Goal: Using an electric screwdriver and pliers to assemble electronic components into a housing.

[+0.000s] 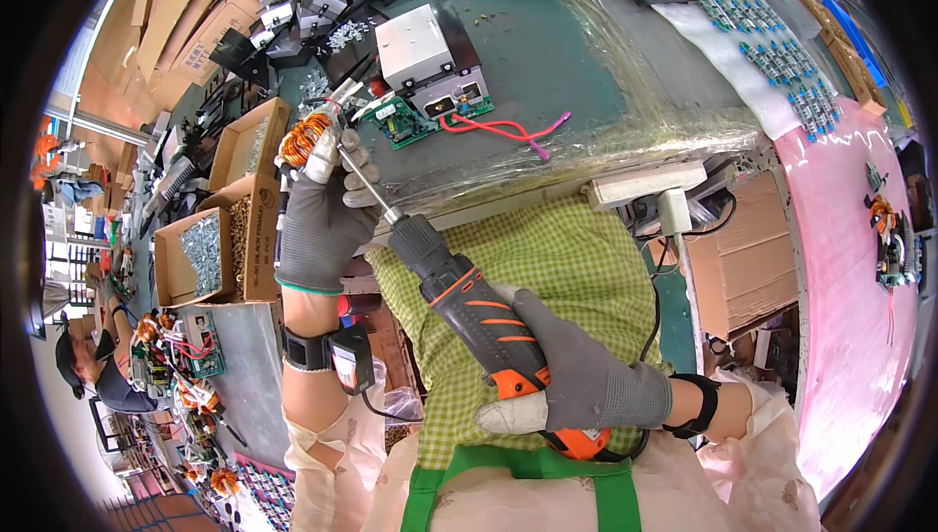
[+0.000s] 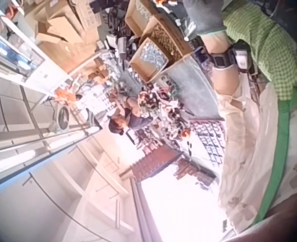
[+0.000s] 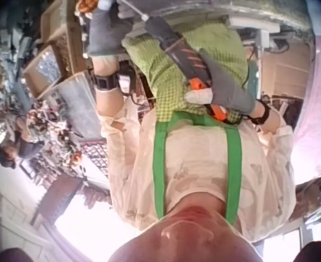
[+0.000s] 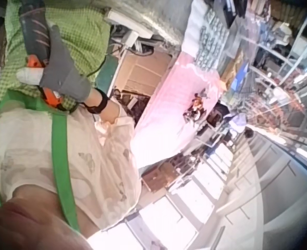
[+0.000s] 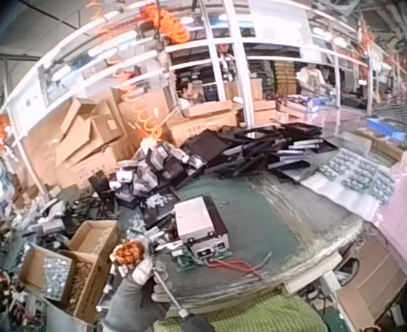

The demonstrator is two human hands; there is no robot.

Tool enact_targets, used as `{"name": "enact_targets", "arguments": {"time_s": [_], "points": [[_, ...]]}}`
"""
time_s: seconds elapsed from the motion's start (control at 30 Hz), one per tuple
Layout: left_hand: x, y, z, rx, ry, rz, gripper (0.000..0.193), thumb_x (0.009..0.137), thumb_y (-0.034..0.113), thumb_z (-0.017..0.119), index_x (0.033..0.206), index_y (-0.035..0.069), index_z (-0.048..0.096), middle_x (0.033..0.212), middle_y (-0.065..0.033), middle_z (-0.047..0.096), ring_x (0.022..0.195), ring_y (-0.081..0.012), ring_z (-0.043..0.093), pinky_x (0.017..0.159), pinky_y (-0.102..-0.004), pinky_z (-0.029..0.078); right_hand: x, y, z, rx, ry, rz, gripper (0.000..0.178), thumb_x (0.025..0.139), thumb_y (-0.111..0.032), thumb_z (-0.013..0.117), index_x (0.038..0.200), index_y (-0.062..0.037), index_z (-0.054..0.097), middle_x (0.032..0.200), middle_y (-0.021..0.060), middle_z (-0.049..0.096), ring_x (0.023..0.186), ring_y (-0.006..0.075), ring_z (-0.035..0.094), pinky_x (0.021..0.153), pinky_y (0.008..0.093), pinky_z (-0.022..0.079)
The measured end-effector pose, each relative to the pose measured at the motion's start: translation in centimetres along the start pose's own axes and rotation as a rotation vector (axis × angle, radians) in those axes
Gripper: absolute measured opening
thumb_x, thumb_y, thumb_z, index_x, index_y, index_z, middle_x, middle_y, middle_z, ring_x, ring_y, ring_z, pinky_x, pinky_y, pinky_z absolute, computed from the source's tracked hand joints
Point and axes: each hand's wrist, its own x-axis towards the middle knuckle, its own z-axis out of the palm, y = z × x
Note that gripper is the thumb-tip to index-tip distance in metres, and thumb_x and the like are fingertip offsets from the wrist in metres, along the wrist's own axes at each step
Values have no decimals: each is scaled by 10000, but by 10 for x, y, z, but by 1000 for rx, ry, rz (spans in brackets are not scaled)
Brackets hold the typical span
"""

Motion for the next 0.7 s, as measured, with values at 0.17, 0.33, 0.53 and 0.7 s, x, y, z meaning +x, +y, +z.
{"name": "enact_targets", "arguments": {"time_s": [0.17,0.33,0.53,0.7], "points": [[-4,-14,6,176,155,184,147,884,211,630,886,72,583,699,22,484,576,-58,417,480,-186,342,-6,-2,1,75,-25,76,1022,660,-309,835,1409,-24,200,1048,86,527,934,157,535,859,319,454],[-1,-33,9,151,238,295,132,894,204,617,883,74,596,693,37,510,593,-47,441,480,-185,337,-11,1,1,143,-12,66,1021,662,-301,834,1408,-20,195,997,71,535,910,143,536,835,306,462],[26,-30,0,1037,398,680,253,875,151,608,1103,43,590,895,-64,603,739,-164,574,644,-270,481,-2,4,-3,230,111,63,956,682,-246,817,1387,-22,211,934,49,539,834,119,546,748,295,492],[57,-21,-6,1797,476,760,413,785,293,680,1161,156,577,1170,-157,556,1055,-334,543,856,-439,447,18,3,-6,419,138,22,784,702,-174,789,1291,-25,295,854,51,541,675,127,573,595,309,524]]}}
